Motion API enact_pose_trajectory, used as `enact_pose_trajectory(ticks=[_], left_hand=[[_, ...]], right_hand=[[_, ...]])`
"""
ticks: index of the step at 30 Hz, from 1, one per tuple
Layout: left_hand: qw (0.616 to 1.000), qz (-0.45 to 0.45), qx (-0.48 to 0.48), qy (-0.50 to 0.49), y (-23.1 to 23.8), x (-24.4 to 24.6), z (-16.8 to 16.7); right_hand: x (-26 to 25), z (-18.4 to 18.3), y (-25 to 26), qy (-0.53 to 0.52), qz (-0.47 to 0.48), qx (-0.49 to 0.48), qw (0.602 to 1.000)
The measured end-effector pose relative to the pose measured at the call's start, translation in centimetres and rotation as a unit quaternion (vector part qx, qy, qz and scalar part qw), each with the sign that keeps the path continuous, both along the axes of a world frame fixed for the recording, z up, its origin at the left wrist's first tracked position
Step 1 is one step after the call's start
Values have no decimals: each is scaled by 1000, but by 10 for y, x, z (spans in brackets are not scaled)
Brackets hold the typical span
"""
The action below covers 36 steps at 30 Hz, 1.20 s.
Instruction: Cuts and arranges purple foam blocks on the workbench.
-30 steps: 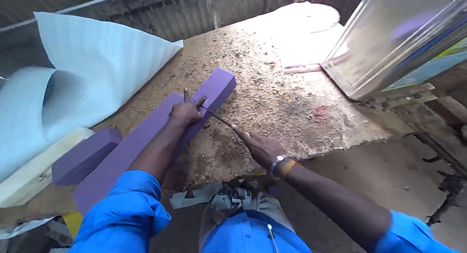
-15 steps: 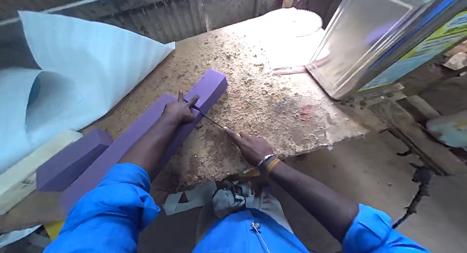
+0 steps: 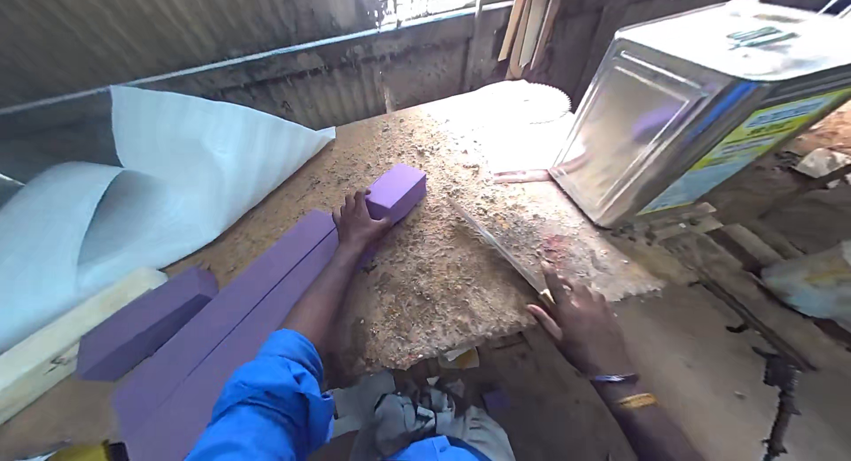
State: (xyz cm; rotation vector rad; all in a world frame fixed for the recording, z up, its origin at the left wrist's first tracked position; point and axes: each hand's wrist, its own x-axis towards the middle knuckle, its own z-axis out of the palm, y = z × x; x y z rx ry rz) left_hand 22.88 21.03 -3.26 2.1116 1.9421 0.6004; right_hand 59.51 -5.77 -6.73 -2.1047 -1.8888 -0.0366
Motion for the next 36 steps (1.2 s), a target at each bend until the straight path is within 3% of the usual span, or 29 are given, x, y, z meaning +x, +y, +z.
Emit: enact_pose_trajectory(ticks=[1, 3, 5, 6, 7, 8, 10, 12, 14, 16, 20, 24, 27, 31, 33, 36], left_hand=[[996, -2, 41, -76, -4, 6, 7], [974, -18, 96, -202, -25, 22, 24], [961, -49, 113, -249, -63, 33, 31], [958, -70, 103, -257, -83, 35, 28], [956, -86, 81, -269, -101, 34, 20], [952, -96, 48, -286, -118, 30, 11], [942, -99, 6, -320, -147, 9, 4], [936, -102, 34, -335, -167, -29, 11], [952, -110, 122, -259, -181, -90, 22], [978, -72, 149, -126, -189, -170, 40], [995, 97, -18, 36, -184, -342, 70], [961, 180, -158, 137, -176, -465, 54], [946, 157, -218, 180, -168, -513, 21], [960, 130, -190, 158, -158, -540, -18], [970, 138, -144, 137, -154, -541, -8], [975, 178, -60, 120, -173, -526, 40]], right_hand=[[-13, 3, 9, 45, 0, 36, 998], [-50, 12, 27, 241, -16, 37, 970], [-91, 18, 48, 498, -35, -24, 866], [-112, 19, 60, 589, -50, -46, 805], [-131, 15, 72, 619, -69, -59, 780], [-147, 10, 82, 585, -83, -58, 805], [-166, 2, 101, 419, -80, -19, 904], [-173, -4, 119, 286, -45, 34, 957], [-176, -10, 135, 235, 8, 56, 970], [-176, -13, 152, 215, 29, 19, 976], [-159, -20, 190, 160, 27, -79, 984], [-157, -2, 178, 244, -28, -22, 969], [-200, 9, 135, 428, -107, 15, 897], [-305, -15, 42, 684, -112, -83, 716], [-350, -22, 9, 738, -89, -95, 662], [-388, -25, -8, 828, -56, -59, 555]])
